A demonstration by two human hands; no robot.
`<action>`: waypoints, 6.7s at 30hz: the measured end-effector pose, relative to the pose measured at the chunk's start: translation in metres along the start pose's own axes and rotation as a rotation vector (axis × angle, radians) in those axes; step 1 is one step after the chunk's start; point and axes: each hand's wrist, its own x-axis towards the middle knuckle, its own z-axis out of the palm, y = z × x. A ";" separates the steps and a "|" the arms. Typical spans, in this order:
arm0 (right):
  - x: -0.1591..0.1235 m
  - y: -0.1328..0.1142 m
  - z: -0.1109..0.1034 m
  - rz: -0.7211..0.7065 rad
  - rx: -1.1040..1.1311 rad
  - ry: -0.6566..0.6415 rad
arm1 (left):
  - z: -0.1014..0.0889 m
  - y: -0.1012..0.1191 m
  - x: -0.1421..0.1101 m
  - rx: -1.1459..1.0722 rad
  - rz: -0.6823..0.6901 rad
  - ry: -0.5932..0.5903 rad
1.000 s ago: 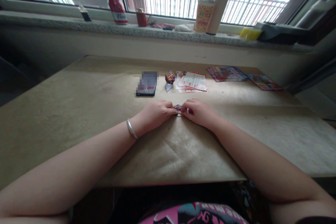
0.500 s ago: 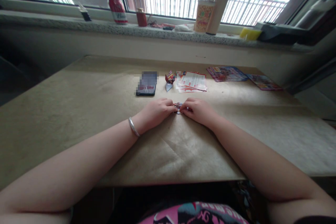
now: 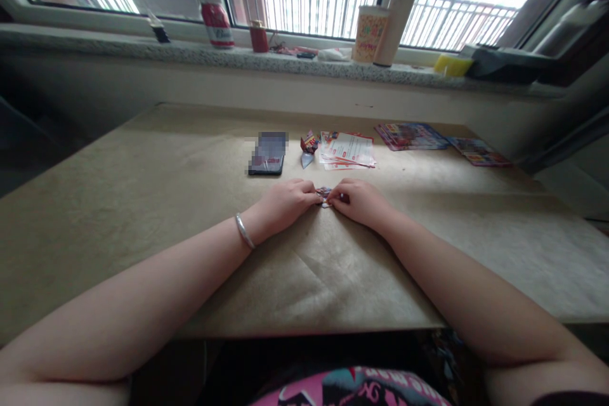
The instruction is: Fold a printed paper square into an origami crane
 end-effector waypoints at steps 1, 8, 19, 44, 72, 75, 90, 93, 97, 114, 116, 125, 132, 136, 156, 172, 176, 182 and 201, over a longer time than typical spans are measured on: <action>0.000 0.000 0.000 -0.004 -0.014 0.001 | 0.000 0.000 0.000 -0.005 -0.002 -0.003; -0.005 -0.005 -0.002 -0.143 -0.195 0.011 | -0.002 0.002 0.001 -0.023 -0.034 -0.001; -0.007 -0.008 -0.004 -0.128 -0.268 -0.031 | -0.002 0.001 0.001 -0.024 -0.023 0.015; -0.009 -0.004 -0.027 -0.089 -0.291 -0.148 | -0.019 -0.003 -0.005 0.101 0.053 -0.085; -0.009 -0.001 -0.007 -0.256 -0.197 0.020 | 0.002 -0.006 -0.006 -0.002 -0.102 -0.037; -0.007 0.002 -0.004 -0.237 -0.139 0.101 | 0.000 -0.007 -0.005 -0.012 -0.062 -0.043; -0.006 -0.002 0.001 -0.202 -0.084 0.025 | 0.001 -0.011 -0.004 -0.070 0.087 0.043; -0.006 -0.003 0.001 -0.192 -0.083 0.014 | 0.001 -0.011 -0.004 -0.073 0.118 0.057; -0.007 -0.004 0.003 -0.192 -0.098 0.009 | 0.000 -0.012 -0.004 -0.093 0.134 0.069; -0.007 -0.003 0.010 -0.158 0.041 0.032 | -0.002 -0.009 -0.004 -0.226 -0.077 -0.065; -0.007 -0.005 0.010 -0.131 0.104 0.047 | -0.002 -0.010 -0.004 -0.259 -0.096 -0.034; -0.011 -0.019 0.005 -0.042 0.247 0.079 | -0.001 -0.004 -0.008 -0.330 -0.026 0.131; -0.013 -0.024 0.004 -0.106 0.232 0.154 | -0.005 -0.001 -0.004 -0.226 0.021 0.231; -0.014 -0.022 0.001 -0.201 0.015 0.229 | -0.006 -0.002 0.000 -0.124 0.062 0.221; -0.005 -0.007 -0.002 -0.315 -0.306 0.034 | 0.000 -0.007 0.001 -0.158 0.093 0.082; -0.007 -0.008 -0.002 -0.366 -0.221 -0.016 | -0.005 0.006 -0.002 -0.123 0.045 0.042; -0.007 -0.007 -0.003 -0.325 -0.162 -0.015 | -0.009 0.006 -0.003 -0.107 0.006 -0.003; -0.008 -0.012 -0.007 -0.270 -0.202 -0.042 | -0.014 0.009 -0.004 -0.079 -0.023 -0.042; -0.008 -0.026 -0.001 -0.291 -0.413 -0.040 | -0.003 0.002 0.001 -0.086 -0.015 0.015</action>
